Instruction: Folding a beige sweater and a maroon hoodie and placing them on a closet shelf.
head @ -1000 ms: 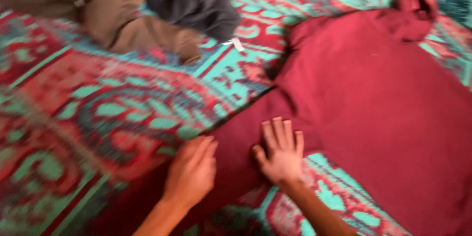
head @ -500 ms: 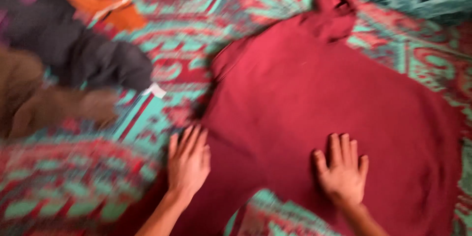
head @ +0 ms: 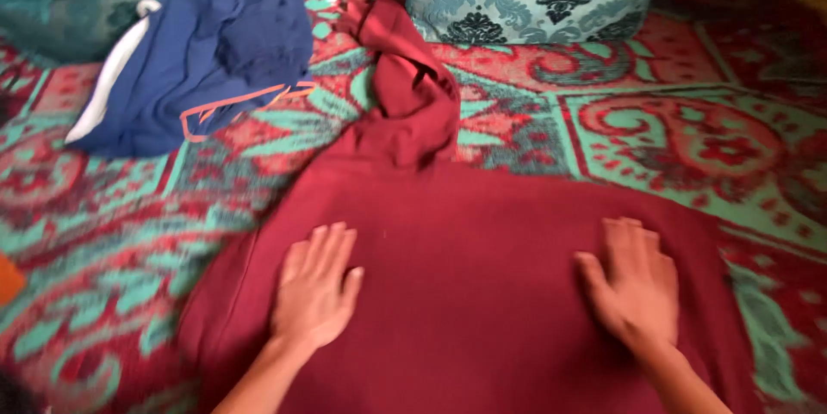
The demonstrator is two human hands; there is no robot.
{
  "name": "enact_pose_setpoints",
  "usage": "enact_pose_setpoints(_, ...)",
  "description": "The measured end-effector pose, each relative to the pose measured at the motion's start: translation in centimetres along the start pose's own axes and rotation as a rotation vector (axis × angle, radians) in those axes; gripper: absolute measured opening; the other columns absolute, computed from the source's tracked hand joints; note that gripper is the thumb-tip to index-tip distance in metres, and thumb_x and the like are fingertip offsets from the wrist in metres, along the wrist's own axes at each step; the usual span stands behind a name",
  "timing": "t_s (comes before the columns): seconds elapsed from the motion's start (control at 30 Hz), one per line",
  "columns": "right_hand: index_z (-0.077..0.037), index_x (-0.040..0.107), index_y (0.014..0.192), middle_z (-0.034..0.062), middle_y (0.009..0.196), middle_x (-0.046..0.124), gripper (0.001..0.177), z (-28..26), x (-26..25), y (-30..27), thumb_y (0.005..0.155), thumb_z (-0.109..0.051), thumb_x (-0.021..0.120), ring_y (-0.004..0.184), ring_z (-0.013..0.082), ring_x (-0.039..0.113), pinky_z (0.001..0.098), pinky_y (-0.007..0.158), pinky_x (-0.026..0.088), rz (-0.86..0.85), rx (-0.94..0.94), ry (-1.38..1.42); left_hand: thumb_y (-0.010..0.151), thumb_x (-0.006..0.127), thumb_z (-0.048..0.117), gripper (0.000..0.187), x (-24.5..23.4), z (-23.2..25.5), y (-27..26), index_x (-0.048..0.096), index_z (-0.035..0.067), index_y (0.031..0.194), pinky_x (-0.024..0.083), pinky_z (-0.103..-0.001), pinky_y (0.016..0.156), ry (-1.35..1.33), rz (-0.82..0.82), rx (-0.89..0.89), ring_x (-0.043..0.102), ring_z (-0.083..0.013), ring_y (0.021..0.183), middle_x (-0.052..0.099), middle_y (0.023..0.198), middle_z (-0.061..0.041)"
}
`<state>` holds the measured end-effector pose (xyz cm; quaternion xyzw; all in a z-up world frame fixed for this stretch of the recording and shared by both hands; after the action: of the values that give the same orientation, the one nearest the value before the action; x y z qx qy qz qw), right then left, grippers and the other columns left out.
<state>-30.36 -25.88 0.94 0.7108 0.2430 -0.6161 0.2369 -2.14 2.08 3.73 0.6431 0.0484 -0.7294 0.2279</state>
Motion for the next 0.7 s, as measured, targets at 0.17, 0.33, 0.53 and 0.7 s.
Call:
enact_pose_setpoints(0.17,-0.016,0.030,0.164,0.0075,0.172,0.027,0.081,3.7,0.0,0.5,0.096,-0.059,0.036,0.159,0.0248,0.019,0.0481,0.124,0.014,0.166,0.214,0.008,0.078,0.056,0.002,0.029,-5.8,8.1,10.3,0.069,0.003,0.105,0.045,-0.056,0.075,-0.341,0.189,0.403,0.061,-0.0425,0.090,0.068,0.104,-0.015)
enact_pose_setpoints(0.33,-0.023,0.022,0.165,0.0006,0.173,0.017,0.083,5.6,1.1,1.0,0.093,-0.063,0.035,0.160,0.0205,0.011,0.0431,0.124,0.009,-0.025,0.233,-0.006,0.093,0.052,0.025,0.055,3.6,8.3,14.4,0.054,0.011,0.147,0.018,-0.059,0.123,-0.276,-0.015,0.243,0.040,-0.0252,0.148,0.050,0.156,-0.005)
enact_pose_setpoints(0.53,-0.012,0.054,0.148,0.0141,0.156,0.053,0.068,-2.4,-2.3,5.0,0.088,-0.042,0.061,0.144,0.0411,0.048,0.0568,0.109,0.040,0.183,-0.118,0.096,0.087,0.056,0.028,0.070,4.4,7.4,14.8,0.046,0.013,0.154,0.019,-0.053,0.126,-0.097,-0.016,0.170,0.035,-0.0213,0.152,0.043,0.163,0.000)
enact_pose_setpoints(0.7,-0.005,0.063,0.126,0.0158,0.127,0.067,0.051,-8.7,-4.7,9.2,0.080,-0.027,0.066,0.113,0.0401,0.061,0.0532,0.084,0.046,0.089,-0.474,0.329,0.084,0.056,0.027,0.073,4.6,6.9,14.5,0.045,0.012,0.155,0.018,-0.053,0.127,-0.075,-0.059,0.176,0.035,-0.0218,0.152,0.042,0.163,-0.001)
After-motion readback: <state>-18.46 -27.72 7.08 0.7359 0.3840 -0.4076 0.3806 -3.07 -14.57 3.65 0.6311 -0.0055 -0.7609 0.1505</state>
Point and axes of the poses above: each hand's wrist, its own y-axis towards the middle knuckle, its own x-axis out of the palm, z = x × y, the point moved 10 cm from there along y, towards the middle knuckle
